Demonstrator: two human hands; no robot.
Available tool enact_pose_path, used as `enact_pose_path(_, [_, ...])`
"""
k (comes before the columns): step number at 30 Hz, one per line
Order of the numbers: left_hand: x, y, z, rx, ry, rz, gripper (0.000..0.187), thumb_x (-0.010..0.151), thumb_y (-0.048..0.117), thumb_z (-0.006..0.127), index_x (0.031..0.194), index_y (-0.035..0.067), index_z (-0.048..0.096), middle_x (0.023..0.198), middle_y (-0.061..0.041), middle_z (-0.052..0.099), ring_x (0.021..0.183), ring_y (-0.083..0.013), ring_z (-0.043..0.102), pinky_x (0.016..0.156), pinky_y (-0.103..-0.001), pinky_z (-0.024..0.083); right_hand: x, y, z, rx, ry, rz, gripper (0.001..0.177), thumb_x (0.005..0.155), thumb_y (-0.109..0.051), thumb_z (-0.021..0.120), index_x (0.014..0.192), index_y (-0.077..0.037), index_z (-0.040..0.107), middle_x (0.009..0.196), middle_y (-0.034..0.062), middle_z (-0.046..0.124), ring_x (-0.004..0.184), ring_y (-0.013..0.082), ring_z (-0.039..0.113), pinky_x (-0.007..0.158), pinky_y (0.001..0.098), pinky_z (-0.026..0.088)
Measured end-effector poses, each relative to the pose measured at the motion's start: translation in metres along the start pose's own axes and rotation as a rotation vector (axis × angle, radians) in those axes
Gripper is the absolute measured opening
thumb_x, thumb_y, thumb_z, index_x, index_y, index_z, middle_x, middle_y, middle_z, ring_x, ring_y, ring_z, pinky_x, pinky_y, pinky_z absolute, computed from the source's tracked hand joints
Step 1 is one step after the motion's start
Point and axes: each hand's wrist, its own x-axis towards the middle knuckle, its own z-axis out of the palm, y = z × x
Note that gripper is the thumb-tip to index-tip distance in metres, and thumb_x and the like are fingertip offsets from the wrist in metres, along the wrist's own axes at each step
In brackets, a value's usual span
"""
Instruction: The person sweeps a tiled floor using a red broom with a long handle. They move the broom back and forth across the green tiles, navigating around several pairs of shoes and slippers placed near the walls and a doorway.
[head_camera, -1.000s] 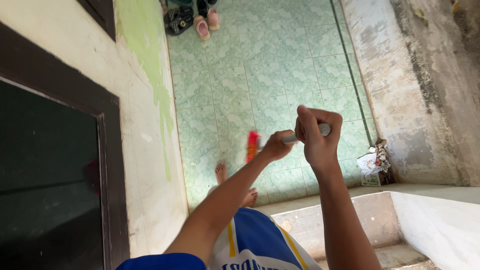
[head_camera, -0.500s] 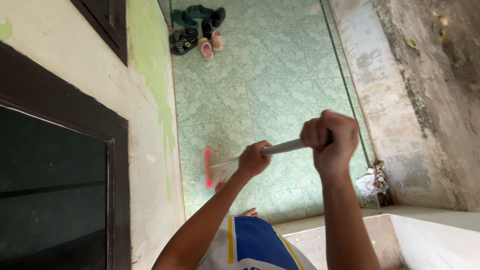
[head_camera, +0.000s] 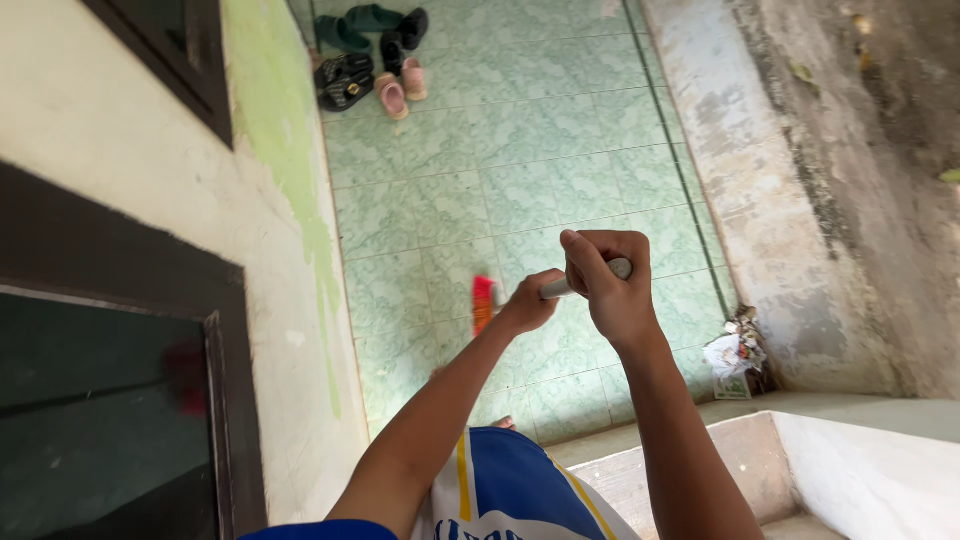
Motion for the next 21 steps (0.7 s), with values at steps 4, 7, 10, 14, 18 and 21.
enact_pose_path(4, [0.015, 0.028, 0.003, 0.02, -0.147, -0.181, 0.025, 0.098, 0.011, 0.048, 0.113, 0.006, 0.068, 0.099, -0.014, 0.073, 0.091, -0.0248, 0.067, 0.077, -0.041, 0.053, 0.006, -0.005, 0.002, -0.065, 0.066, 0.066, 0.045, 0.097, -0.005, 0.062, 0.054, -0.005, 0.049, 0.049, -0.0053, 0.04, 0.047, 0.0036, 0.031, 0.043, 0.0284, 0.021])
enact_pose_path(7, [0.018, 0.036, -0.007, 0.053, -0.129, -0.1, 0.022, 0.097, 0.015, 0.055, 0.111, 0.005, 0.068, 0.099, -0.014, 0.074, 0.093, -0.023, 0.069, 0.078, -0.04, 0.054, 0.013, -0.013, 0.005, -0.069, -0.001, -0.052, 0.049, 0.099, -0.004, 0.063, 0.055, -0.006, 0.041, 0.052, -0.0061, 0.037, 0.051, 0.0027, 0.028, 0.046, 0.0276, 0.019])
enact_pose_path(10, [0.006, 0.045, -0.021, 0.078, -0.064, -0.043, 0.019, 0.096, 0.018, 0.061, 0.108, 0.004, 0.068, 0.095, -0.012, 0.075, 0.09, -0.0218, 0.071, 0.077, -0.039, 0.055, 0.017, -0.021, 0.016, -0.022, 0.002, -0.126, 0.05, 0.1, -0.004, 0.063, 0.056, -0.007, 0.039, 0.053, -0.0056, 0.037, 0.05, 0.0025, 0.028, 0.046, 0.0266, 0.019])
enact_pose_path(14, [-0.026, 0.057, -0.052, 0.053, 0.098, 0.023, 0.021, 0.091, 0.017, 0.059, 0.11, 0.012, 0.068, 0.092, -0.005, 0.079, 0.08, -0.0249, 0.075, 0.073, -0.041, 0.057, 0.028, -0.033, 0.02, 0.18, 0.031, -0.139, 0.049, 0.101, -0.005, 0.058, 0.056, -0.008, 0.042, 0.051, -0.0035, 0.039, 0.046, 0.0042, 0.03, 0.044, 0.027, 0.022])
enact_pose_path(18, [-0.045, 0.043, -0.084, 0.234, 0.263, -0.151, 0.021, 0.088, 0.018, 0.067, 0.109, 0.015, 0.071, 0.092, -0.011, 0.076, 0.089, -0.032, 0.074, 0.074, -0.044, 0.056, 0.043, -0.021, 0.02, 0.361, -0.042, -0.08, 0.05, 0.104, -0.007, 0.055, 0.056, -0.009, 0.038, 0.05, -0.0021, 0.037, 0.045, 0.0065, 0.029, 0.045, 0.0277, 0.022])
enact_pose_path(21, [-0.053, 0.016, -0.105, 0.291, 0.295, -0.259, 0.018, 0.09, 0.02, 0.066, 0.107, 0.016, 0.072, 0.093, -0.011, 0.076, 0.092, -0.0335, 0.072, 0.074, -0.045, 0.055, 0.053, 0.003, 0.035, 0.374, -0.089, 0.014, 0.05, 0.102, -0.007, 0.056, 0.055, -0.008, 0.041, 0.05, -0.0019, 0.038, 0.045, 0.0077, 0.031, 0.044, 0.0289, 0.024])
